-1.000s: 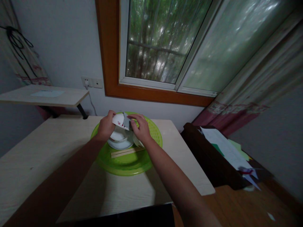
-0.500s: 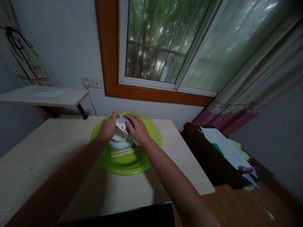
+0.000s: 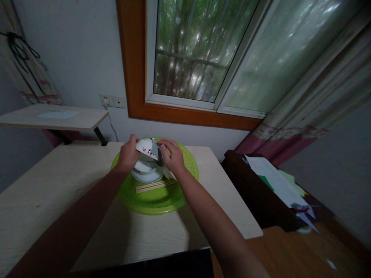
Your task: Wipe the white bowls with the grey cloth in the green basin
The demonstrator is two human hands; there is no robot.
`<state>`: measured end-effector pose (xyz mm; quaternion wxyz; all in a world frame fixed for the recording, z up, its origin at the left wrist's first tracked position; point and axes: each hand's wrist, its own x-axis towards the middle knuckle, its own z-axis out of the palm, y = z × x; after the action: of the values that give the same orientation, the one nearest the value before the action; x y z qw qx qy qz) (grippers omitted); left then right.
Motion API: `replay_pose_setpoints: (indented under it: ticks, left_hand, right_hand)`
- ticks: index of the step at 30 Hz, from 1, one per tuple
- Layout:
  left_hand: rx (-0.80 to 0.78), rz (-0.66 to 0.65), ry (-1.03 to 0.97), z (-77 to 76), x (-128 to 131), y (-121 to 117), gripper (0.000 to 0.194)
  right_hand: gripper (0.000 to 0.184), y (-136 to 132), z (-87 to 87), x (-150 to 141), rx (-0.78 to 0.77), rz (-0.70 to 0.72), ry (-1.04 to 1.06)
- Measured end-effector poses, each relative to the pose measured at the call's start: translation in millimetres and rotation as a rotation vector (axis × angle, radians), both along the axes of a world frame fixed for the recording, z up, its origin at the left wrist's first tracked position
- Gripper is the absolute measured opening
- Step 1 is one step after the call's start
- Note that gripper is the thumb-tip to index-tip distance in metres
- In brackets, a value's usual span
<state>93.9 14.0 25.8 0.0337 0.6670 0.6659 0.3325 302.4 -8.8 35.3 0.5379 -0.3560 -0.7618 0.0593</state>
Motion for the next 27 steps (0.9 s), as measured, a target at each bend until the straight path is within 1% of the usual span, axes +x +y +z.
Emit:
replay_pose_setpoints:
  ticks: [3, 9, 14, 20, 23, 27]
  left_hand:
    - [-0.026, -0.038, 0.036, 2.9, 2.2, -2.5, 0.030]
    - [-0.100, -0.115, 0.180, 14.1, 14.1, -15.2, 0.029]
    - [-0.096, -0.137, 0.238, 15.8, 19.1, -20.2, 0.030]
    - [-0.070, -0.081, 0.176, 15.9, 16.9, -19.8, 0.027]
    - [-0.030, -0.050, 0.123, 11.2, 11.8, -15.1, 0.026]
    - [-0.020, 0.004, 0.060, 4.3, 5.0, -7.6, 0.026]
  right_hand:
    - [0.031, -0.8, 0.4, -0.2, -0.016, 0.036, -0.042]
    - [0.033, 1.5, -1.5, -4.6, -0.050, 0.066, -0.163]
    - [0.037, 3.7, -5.2, -7.5, -0.098, 0.058, -0.231]
    - [0.035, -0.7, -1.3, -5.1, -0.062, 0.069, -0.167]
    - [0.034, -3.6, 1.0, -2.0, -0.029, 0.065, -0.119]
    - [0.034, -5.4, 1.4, 1.1, -0.007, 0.044, -0.074]
